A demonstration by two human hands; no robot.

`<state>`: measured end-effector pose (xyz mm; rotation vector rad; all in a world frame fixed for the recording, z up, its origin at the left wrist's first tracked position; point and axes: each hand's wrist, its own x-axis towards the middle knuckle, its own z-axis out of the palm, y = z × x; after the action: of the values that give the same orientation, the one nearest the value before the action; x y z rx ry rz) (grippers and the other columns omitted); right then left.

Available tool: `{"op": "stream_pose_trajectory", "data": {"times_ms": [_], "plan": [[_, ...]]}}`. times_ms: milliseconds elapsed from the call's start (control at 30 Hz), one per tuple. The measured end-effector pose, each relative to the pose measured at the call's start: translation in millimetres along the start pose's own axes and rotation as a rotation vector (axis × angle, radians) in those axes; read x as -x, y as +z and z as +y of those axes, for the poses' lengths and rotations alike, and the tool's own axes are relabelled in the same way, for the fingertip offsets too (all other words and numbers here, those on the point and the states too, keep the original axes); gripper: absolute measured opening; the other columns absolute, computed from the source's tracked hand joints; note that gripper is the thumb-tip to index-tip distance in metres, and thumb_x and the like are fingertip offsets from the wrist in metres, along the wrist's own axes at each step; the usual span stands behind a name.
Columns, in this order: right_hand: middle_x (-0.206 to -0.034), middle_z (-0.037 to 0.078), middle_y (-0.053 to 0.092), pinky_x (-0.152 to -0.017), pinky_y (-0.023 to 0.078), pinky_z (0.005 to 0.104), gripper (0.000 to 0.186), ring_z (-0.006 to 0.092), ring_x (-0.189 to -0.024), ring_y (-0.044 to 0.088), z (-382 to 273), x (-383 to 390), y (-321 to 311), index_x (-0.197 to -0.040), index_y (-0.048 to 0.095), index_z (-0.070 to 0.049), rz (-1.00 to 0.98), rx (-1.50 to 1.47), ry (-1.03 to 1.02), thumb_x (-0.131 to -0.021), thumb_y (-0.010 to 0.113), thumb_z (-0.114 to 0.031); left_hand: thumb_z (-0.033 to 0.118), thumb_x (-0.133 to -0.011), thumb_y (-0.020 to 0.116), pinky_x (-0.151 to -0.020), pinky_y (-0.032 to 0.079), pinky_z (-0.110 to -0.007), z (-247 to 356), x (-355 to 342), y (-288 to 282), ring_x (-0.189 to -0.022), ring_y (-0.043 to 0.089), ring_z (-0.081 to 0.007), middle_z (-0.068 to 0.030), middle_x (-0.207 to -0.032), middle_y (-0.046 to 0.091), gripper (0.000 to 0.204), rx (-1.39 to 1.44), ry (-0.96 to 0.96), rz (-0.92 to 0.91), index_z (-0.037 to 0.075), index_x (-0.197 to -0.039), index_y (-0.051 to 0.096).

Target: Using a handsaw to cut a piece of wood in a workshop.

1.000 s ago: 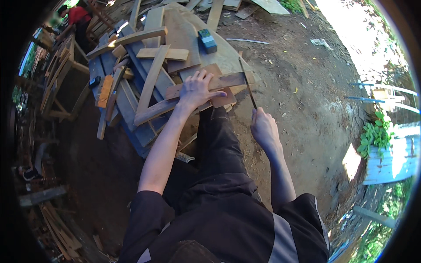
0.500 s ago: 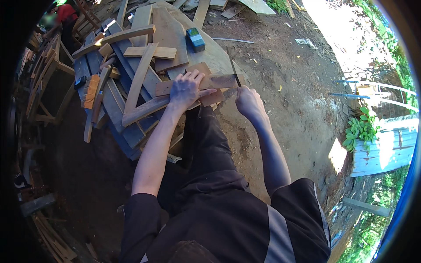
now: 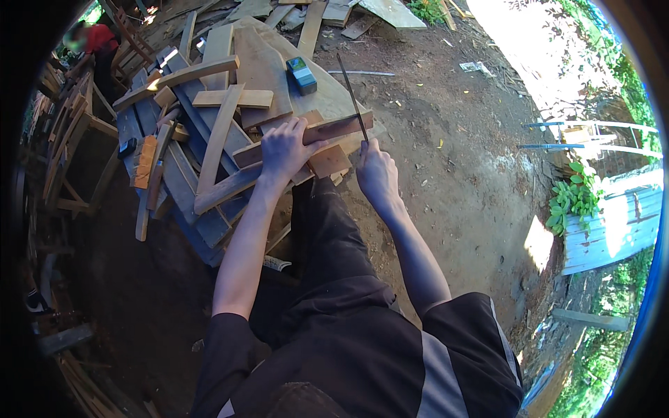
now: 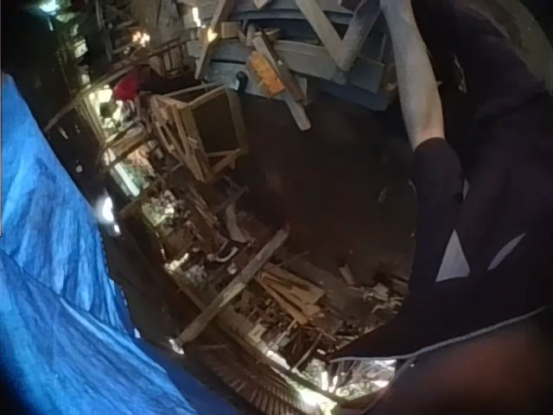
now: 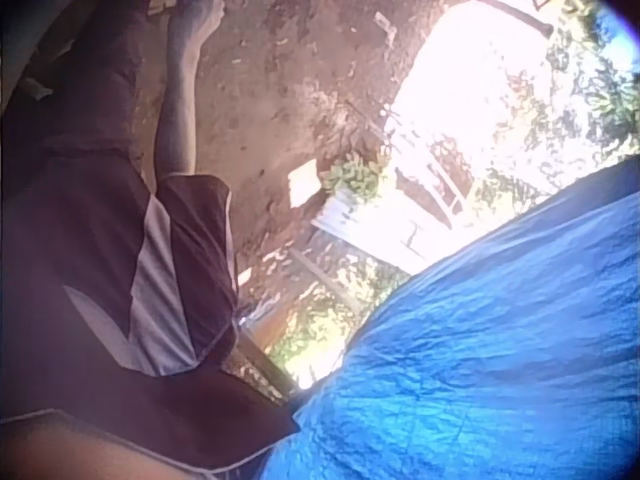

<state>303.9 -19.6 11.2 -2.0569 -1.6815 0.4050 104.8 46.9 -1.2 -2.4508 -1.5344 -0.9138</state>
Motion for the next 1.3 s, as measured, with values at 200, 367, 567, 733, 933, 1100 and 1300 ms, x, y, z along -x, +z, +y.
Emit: {"op": "stream_pose_trajectory", "data": {"times_ms": [200,367,567,733,933,1100,1300], "plan": [[-0.08,0.032,0.065,-0.072,0.047,0.0605,0.035,0.0523,-0.082,0.063,-3.2,-8.6,4.1,-0.096,0.054,0.001,0.02,-0.096,0.016,-0.106,0.04,-0.03,0.052,-0.086,0.068,-0.059,0.054,-0.04,-4.7,-17.5,4.5,-0.073,0.071,-0.0269,-0.0056,-0.078,0.068,0.042,-0.037,0.018,-0.17,0.013,-0.103,0.066],[-0.084,0.033,0.066,-0.075,0.051,0.0577,0.039,0.0502,-0.083,0.066,-4.2,-15.2,9.7,-0.1,0.056,0.003,-0.076,-0.027,0.012,-0.106,0.039,-0.031,0.054,-0.089,0.064,-0.066,0.054,-0.04,-5.5,-10.9,14.5,-0.088,0.07,-0.0273,-0.0092,-0.095,0.068,0.048,0.024,-0.007,-0.169,0.011,-0.111,0.064],[-0.087,0.033,0.066,-0.077,0.051,0.0576,0.04,0.0503,-0.086,0.066,6.1,-24.9,10.8,-0.099,0.057,0.004,-0.146,-0.009,0.0,-0.106,0.039,-0.032,0.061,-0.088,0.06,-0.086,0.049,-0.041,14.7,4.8,18.4,-0.106,0.057,-0.0273,-0.0111,-0.112,0.057,0.064,-0.153,0.098,-0.114,0.005,-0.117,0.058],[-0.088,0.033,0.067,-0.078,0.051,0.0576,0.039,0.0505,-0.087,0.066,8.8,-26.7,0.4,-0.101,0.058,0.003,-0.184,-0.03,0.006,-0.106,0.04,-0.031,0.062,-0.087,0.061,-0.083,0.049,-0.04,8.6,0.0,25.1,-0.102,0.057,-0.026,-0.0092,-0.104,0.059,0.061,-0.122,0.079,-0.141,0.006,-0.109,0.061],[-0.087,0.032,0.066,-0.078,0.051,0.0571,0.033,0.0502,-0.087,0.066,9.4,0.3,-11.9,-0.103,0.056,0.002,-0.224,0.071,-0.005,-0.105,0.039,-0.026,0.059,-0.088,0.06,-0.083,0.048,-0.038,3.5,3.0,24.6,-0.098,0.058,-0.0237,-0.0074,-0.1,0.059,0.057,-0.133,0.087,-0.139,0.005,-0.107,0.063],[-0.085,0.032,0.066,-0.074,0.051,0.0563,0.03,0.0493,-0.083,0.066,8.1,-22.1,6.0,-0.103,0.054,0.003,-0.152,0.161,-0.056,-0.104,0.04,-0.023,0.057,-0.089,0.061,-0.083,0.048,-0.037,7.9,-1.8,24.5,-0.099,0.058,-0.0225,-0.0065,-0.099,0.06,0.055,-0.109,0.122,-0.149,0.005,-0.107,0.063],[-0.079,0.03,0.066,-0.069,0.05,0.0559,0.031,0.0485,-0.078,0.066,9.8,-27.6,33.4,-0.1,0.054,0.001,-0.056,0.048,-0.028,-0.105,0.043,-0.028,0.057,-0.09,0.061,-0.083,0.051,-0.039,1.5,-9.9,21.7,-0.102,0.062,-0.0235,-0.0088,-0.1,0.064,0.055,-0.018,0.086,-0.162,0.004,-0.105,0.063]]}}
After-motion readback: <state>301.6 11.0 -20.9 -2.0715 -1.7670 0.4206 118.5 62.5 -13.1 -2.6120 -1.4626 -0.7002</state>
